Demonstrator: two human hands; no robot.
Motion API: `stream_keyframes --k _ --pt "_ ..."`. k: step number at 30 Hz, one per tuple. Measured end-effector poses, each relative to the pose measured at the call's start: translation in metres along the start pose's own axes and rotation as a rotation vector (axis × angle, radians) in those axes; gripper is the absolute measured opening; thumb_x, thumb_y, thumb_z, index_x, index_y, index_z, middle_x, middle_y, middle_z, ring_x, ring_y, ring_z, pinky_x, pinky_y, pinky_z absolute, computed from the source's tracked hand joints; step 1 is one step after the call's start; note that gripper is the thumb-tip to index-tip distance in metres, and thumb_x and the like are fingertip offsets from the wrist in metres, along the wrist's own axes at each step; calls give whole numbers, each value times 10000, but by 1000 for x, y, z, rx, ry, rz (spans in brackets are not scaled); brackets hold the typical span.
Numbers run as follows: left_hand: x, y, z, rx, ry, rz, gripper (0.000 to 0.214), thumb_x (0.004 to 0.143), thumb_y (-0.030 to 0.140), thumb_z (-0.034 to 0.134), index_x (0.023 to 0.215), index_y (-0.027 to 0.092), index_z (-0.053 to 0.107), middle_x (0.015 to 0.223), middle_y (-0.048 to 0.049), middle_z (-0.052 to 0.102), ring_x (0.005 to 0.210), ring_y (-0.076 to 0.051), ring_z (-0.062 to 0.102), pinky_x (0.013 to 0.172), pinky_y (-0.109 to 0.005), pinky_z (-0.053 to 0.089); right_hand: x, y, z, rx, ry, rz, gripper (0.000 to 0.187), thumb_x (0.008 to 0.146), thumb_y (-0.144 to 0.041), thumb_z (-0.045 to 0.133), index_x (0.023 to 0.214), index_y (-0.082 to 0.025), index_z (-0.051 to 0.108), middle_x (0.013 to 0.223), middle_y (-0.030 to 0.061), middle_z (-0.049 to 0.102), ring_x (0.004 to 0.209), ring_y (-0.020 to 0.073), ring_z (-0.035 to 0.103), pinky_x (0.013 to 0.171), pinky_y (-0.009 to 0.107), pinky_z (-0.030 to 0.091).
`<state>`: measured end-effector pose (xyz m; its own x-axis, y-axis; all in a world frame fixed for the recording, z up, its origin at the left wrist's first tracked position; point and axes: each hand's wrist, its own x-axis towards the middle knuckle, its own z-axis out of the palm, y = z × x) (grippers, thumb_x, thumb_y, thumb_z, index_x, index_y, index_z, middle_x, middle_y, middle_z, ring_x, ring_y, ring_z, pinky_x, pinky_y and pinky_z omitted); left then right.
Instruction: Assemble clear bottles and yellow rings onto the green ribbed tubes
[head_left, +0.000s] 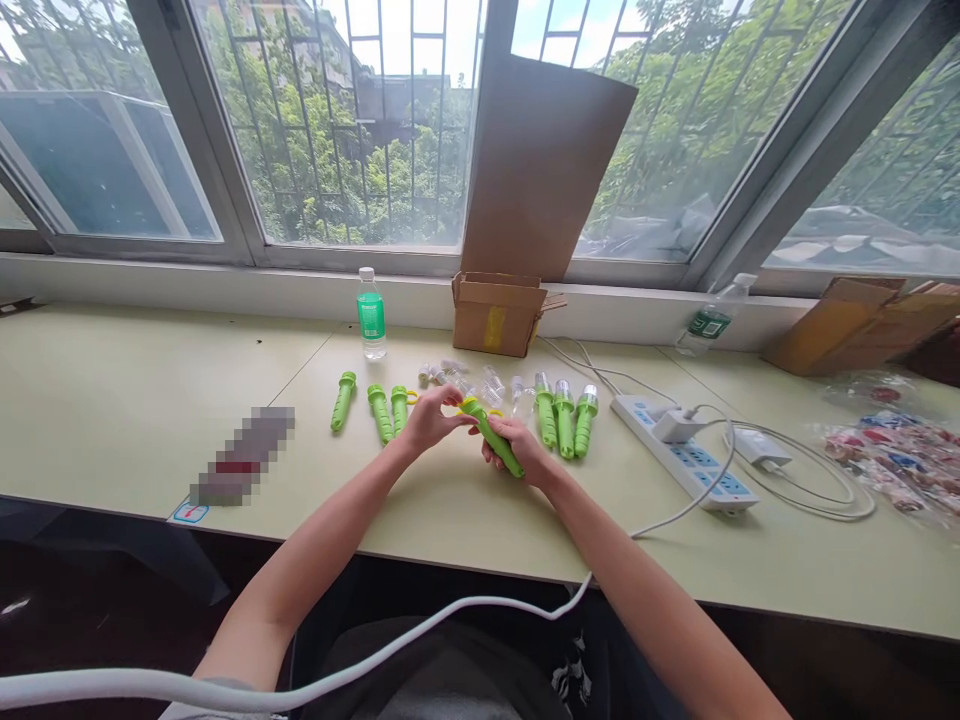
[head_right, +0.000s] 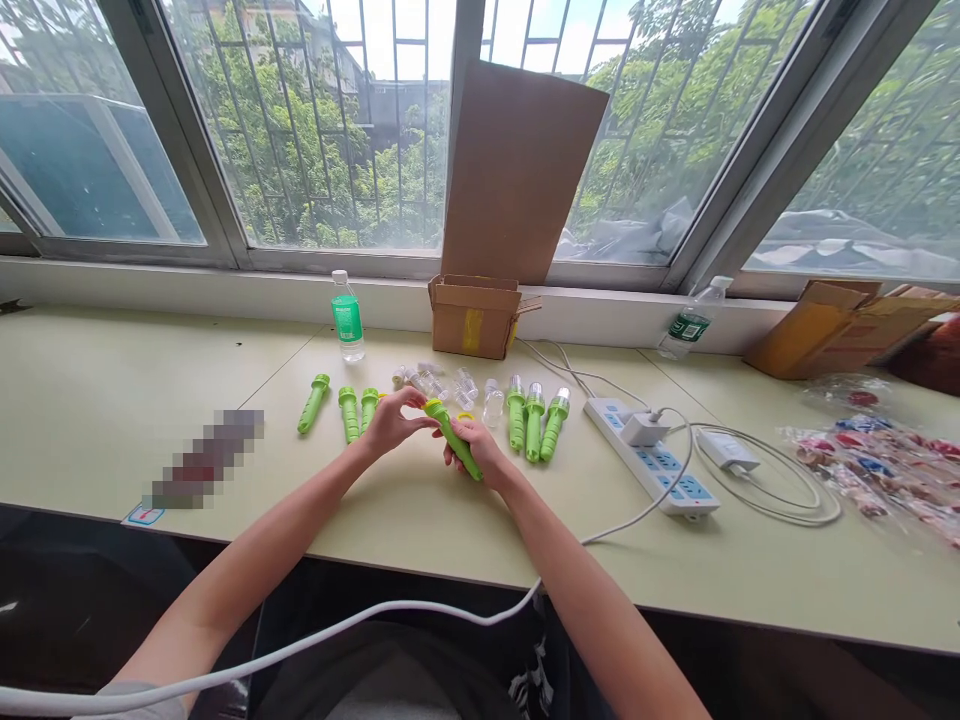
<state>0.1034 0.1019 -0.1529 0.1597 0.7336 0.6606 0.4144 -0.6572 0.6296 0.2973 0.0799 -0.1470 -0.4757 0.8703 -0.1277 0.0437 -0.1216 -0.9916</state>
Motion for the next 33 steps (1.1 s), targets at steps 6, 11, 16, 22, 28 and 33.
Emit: stream_keyframes --k 6,11,16,22,28,33 --pt "0 2 0 -74 -20 -55 407 614 467 769 821 178 571 782 -8 631 684 -124 589 680 -318 549 -3 0 9 -122 16 -49 377 759 -490 596 955 -168 581 599 6 637 321 79 434 306 201 304" --pt "2 2 -6 -120 -101 -114 426 593 497 769 756 169 550 718 17 579 659 -107 550 646 -279 528 0 6 11 -197 54 -77 263 682 -397 683 767 -178 566 657 -10 625 310 76 461 281 213 318" --pt "2 3 -7 -115 -97 -127 442 589 531 755 695 161 539 655 23 553 617 -104 525 611 -274 507 0 6 10 -200 51 -89 236 701 -383 660 711 -170 558 586 -22 581 294 72 449 280 205 300" --pt "2 3 -6 -92 -108 -120 449 590 526 759 752 170 539 711 17 573 646 -111 545 638 -285 522 -3 1 13 -154 48 -76 272 690 -419 661 702 -169 557 569 -25 571 301 68 442 286 204 301" --pt "1 -2 -3 -59 -119 -132 442 588 506 768 758 169 539 732 11 592 676 -125 569 673 -305 528 -1 5 13 -114 50 -69 269 681 -415 658 714 -168 556 594 -27 567 306 81 470 281 211 314" --pt "-1 -5 0 -74 -96 -137 422 599 486 770 749 162 544 750 5 606 695 -127 582 706 -324 543 1 8 12 -213 101 -117 265 698 -416 645 699 -175 535 577 -31 556 334 108 513 297 220 356"
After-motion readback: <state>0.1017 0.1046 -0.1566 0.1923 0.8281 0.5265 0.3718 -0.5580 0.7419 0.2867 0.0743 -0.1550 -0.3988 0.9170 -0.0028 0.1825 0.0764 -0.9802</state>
